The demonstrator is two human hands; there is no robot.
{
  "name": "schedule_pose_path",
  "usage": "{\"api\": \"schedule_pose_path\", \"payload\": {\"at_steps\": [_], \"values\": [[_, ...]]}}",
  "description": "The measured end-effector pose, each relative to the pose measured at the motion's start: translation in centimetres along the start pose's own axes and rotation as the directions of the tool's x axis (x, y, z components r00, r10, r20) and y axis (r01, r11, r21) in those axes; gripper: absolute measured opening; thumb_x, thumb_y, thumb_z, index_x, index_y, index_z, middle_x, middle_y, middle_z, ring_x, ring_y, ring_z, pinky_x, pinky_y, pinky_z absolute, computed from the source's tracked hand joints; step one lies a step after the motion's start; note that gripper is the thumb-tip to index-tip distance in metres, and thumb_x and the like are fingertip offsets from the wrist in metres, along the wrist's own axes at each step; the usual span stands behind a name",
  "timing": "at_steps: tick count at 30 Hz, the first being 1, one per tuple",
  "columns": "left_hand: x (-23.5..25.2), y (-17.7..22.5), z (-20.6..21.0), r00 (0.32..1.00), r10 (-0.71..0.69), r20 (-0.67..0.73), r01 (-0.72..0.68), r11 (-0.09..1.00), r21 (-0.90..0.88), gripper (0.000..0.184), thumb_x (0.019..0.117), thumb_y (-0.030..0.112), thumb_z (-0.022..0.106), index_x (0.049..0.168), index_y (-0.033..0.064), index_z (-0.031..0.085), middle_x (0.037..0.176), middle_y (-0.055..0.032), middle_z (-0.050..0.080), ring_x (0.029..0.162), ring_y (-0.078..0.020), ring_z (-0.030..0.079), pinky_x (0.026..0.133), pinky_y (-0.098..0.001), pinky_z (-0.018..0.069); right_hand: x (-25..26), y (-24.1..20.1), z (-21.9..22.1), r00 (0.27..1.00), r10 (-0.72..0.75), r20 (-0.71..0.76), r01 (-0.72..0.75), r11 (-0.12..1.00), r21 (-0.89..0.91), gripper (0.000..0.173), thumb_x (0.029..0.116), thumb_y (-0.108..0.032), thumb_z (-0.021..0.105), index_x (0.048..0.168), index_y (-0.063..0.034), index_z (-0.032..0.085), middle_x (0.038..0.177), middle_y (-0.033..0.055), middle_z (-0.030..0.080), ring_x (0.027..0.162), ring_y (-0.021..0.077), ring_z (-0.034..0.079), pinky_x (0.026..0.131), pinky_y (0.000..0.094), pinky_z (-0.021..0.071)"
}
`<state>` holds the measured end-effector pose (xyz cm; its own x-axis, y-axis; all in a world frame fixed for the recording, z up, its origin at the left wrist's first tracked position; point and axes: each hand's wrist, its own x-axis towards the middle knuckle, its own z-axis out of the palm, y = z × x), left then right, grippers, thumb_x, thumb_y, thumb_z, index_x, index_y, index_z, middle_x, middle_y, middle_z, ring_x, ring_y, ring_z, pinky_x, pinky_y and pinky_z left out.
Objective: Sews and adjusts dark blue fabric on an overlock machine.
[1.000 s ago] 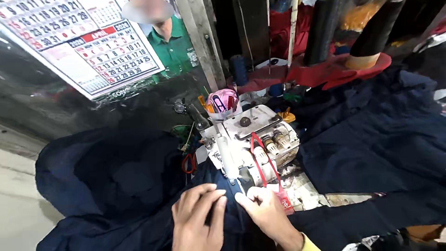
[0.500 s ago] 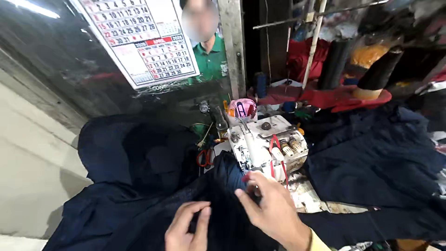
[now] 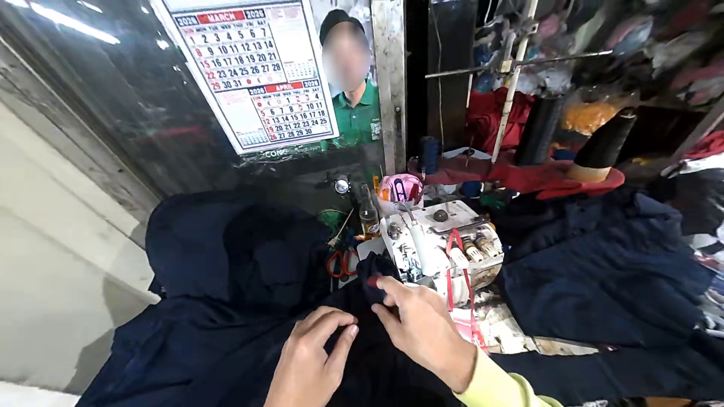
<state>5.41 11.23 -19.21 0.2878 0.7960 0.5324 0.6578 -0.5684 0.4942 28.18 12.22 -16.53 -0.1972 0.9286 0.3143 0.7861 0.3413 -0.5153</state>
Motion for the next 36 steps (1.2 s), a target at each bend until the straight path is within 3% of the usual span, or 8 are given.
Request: {"api": "schedule_pose_path", "payload": {"at_steps": [4,10,15,22,25,28,33,36], "values": [[1.5,-1.3,-0.5,0.999,-0.013,0.051,0.009,0.996,0.088,0.024,0.1015,0.041,0.057,0.105,0.0272,0.076,0.107,0.0122,0.072,0.103,-0.0034,0.067,0.090,-0.0350,0.0585,-2.1,1.8,-0.9,0.993,-0.091,-0.070,0.092,0.996,0.013,0.033,0.1036,-0.034,0.052,0.127,-0.0189,0.070,0.080,-0.0005,0.069,0.072,0.0167,0.067,0.069,0.0409,0.0582],[8.3,-2.5,2.2,0.952,0.174,0.253,-0.250,0.918,0.309,0.026,0.0942,0.007,0.063,0.112,0.0200,0.076,0.122,0.0000,0.067,0.117,-0.0209,0.062,0.096,-0.0478,0.0548,-0.9,1.3,-1.7,0.996,-0.073,-0.047,0.077,0.992,0.100,0.033,0.1053,-0.031,0.052,0.134,-0.0201,0.064,0.092,0.0024,0.072,0.083,0.0175,0.070,0.077,0.0419,0.0592],[12.3,-1.7,0.9,0.834,0.241,0.496,-0.469,0.785,0.406,0.007,0.0907,0.022,0.076,0.097,0.0223,0.079,0.121,-0.0022,0.067,0.119,-0.0262,0.060,0.096,-0.0492,0.0536,-0.9,1.1,-3.6,0.985,-0.131,-0.115,0.146,0.980,0.138,0.026,0.1032,-0.025,0.058,0.126,-0.0189,0.069,0.095,-0.0008,0.074,0.082,0.0119,0.071,0.075,0.0379,0.0611],[13.3,6.6,-8.5,0.687,0.303,0.661,-0.642,0.679,0.356,0.013,0.0871,0.025,0.064,0.088,0.0187,0.075,0.128,-0.0010,0.063,0.122,-0.0260,0.058,0.086,-0.0470,0.0583,-6.5,2.1,-7.5,0.974,-0.166,0.152,-0.003,0.667,0.745,0.034,0.1036,-0.016,0.061,0.137,-0.0165,0.063,0.098,0.0040,0.075,0.074,0.0183,0.075,0.062,0.0387,0.0668],[10.3,10.7,-11.3,0.548,0.338,0.765,-0.617,0.781,0.097,0.022,0.0929,0.033,0.052,0.089,0.0232,0.071,0.117,0.0067,0.067,0.108,-0.0143,0.064,0.081,-0.0411,0.0574,-9.2,6.1,-7.0,0.987,-0.065,0.144,-0.035,0.799,0.601,0.028,0.1026,-0.022,0.062,0.129,-0.0173,0.067,0.091,-0.0001,0.073,0.073,0.0121,0.071,0.065,0.0337,0.0638],[7.4,12.3,-9.1,0.398,0.165,0.902,-0.455,0.890,0.038,0.014,0.0973,0.024,0.055,0.095,0.0143,0.065,0.081,-0.0049,0.063,0.071,-0.0251,0.064,0.055,-0.0491,0.0505,-9.3,7.1,-5.2,0.995,-0.096,0.001,0.088,0.917,0.389,0.021,0.1015,-0.026,0.061,0.115,-0.0149,0.073,0.095,-0.0024,0.073,0.085,0.0067,0.068,0.079,0.0325,0.0602],[10.2,10.6,-10.2,0.697,0.057,0.715,-0.564,0.659,0.498,0.014,0.0904,0.029,0.071,0.083,0.0161,0.070,0.076,-0.0028,0.063,0.060,-0.0231,0.064,0.048,-0.0468,0.0541,-7.9,5.0,-6.8,0.970,-0.207,-0.125,0.241,0.874,0.423,0.017,0.1000,-0.023,0.066,0.112,-0.0136,0.073,0.088,-0.0043,0.072,0.074,0.0043,0.067,0.067,0.0270,0.0609],[9.3,13.9,-12.1,0.565,0.067,0.823,-0.569,0.753,0.329,0.028,0.1016,0.034,0.057,0.092,0.0105,0.069,0.084,-0.0085,0.062,0.068,-0.0269,0.065,0.053,-0.0472,0.0537,-8.7,5.9,-8.2,0.980,-0.190,-0.059,0.190,0.811,0.554,0.017,0.1012,-0.023,0.065,0.112,-0.0117,0.071,0.075,-0.0026,0.064,0.060,0.0071,0.058,0.054,0.0258,0.0521]]}}
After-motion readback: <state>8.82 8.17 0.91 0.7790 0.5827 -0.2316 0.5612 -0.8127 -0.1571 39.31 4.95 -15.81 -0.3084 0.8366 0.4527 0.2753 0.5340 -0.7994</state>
